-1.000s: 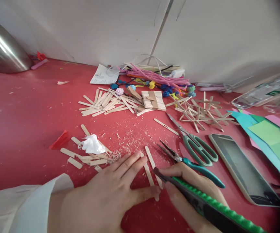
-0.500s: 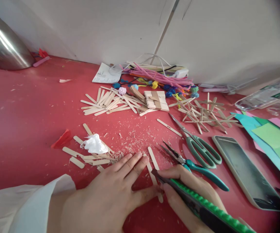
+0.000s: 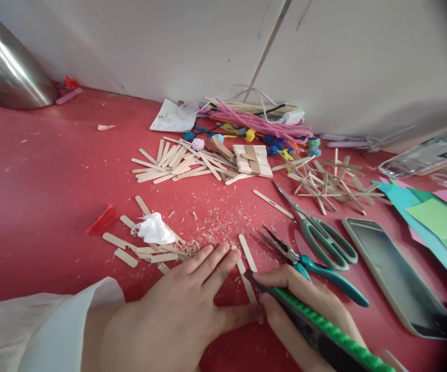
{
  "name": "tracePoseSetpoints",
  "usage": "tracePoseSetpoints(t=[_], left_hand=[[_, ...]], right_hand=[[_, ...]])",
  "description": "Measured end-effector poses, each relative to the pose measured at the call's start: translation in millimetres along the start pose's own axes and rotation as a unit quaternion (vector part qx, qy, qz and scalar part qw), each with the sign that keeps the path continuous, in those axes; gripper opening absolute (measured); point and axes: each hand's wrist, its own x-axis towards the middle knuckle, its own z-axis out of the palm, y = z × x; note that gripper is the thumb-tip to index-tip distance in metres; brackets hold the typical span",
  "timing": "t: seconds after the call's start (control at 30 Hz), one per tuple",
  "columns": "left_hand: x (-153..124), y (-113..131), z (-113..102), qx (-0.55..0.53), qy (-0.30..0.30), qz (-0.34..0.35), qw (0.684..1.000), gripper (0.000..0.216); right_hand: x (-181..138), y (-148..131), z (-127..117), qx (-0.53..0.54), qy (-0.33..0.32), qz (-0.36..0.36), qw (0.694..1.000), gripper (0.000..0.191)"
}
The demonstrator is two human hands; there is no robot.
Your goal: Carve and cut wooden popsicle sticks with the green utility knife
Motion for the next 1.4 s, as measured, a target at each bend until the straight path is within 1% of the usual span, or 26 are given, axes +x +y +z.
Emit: tracePoseSetpoints(t=[0.07, 0.2, 0.33, 0.4, 0.53, 0.63, 1.03, 1.27, 1.4], left_hand=[[0.6, -0.3, 1.6, 0.001, 0.003, 0.001, 1.0, 0.06], [0.5, -2.3, 5.2, 0.003, 0.018, 0.002, 1.0, 0.06], [-0.4, -4.5, 7.0, -0.001, 0.021, 0.007, 1.0, 0.068], [-0.8, -4.9, 7.1, -0.005, 0.026, 0.006, 1.0, 0.066], [-1.4, -4.9, 7.1, -0.009, 0.034, 0.009, 0.999, 0.064], [-1.3, -5.3, 6.9, -0.009, 0.032, 0.012, 0.999, 0.068], [0.1, -5.1, 9.1, 0.006, 0.021, 0.009, 1.0, 0.074], [2.0, -3.1, 8.7, 0.026, 0.001, -0.009, 1.0, 0.073], [2.3, -4.8, 10.4, 0.031, 0.018, 0.006, 0.999, 0.075]], right_hand=[[-1.5, -0.7, 0.6, -0.006, -0.004, 0.002, 1.0, 0.009], [-2.3, -2.0, 1.4, -0.003, 0.015, 0.003, 1.0, 0.012], [0.8, -1.5, 0.7, 0.007, 0.007, -0.004, 1.0, 0.011], [1.4, -1.1, 0.6, 0.01, 0.01, -0.001, 1.0, 0.011], [-1.9, 0.0, 0.4, 0.004, 0.043, -0.001, 0.999, 0.013], [-3.8, 0.5, 0.1, -0.012, 0.056, -0.012, 0.998, 0.015], [1.7, -2.9, 1.0, 0.004, 0.029, -0.027, 0.999, 0.018], [1.6, -2.9, 1.1, -0.008, 0.003, -0.012, 1.0, 0.011], [0.9, -1.3, 0.7, -0.026, -0.005, -0.027, 0.999, 0.012]])
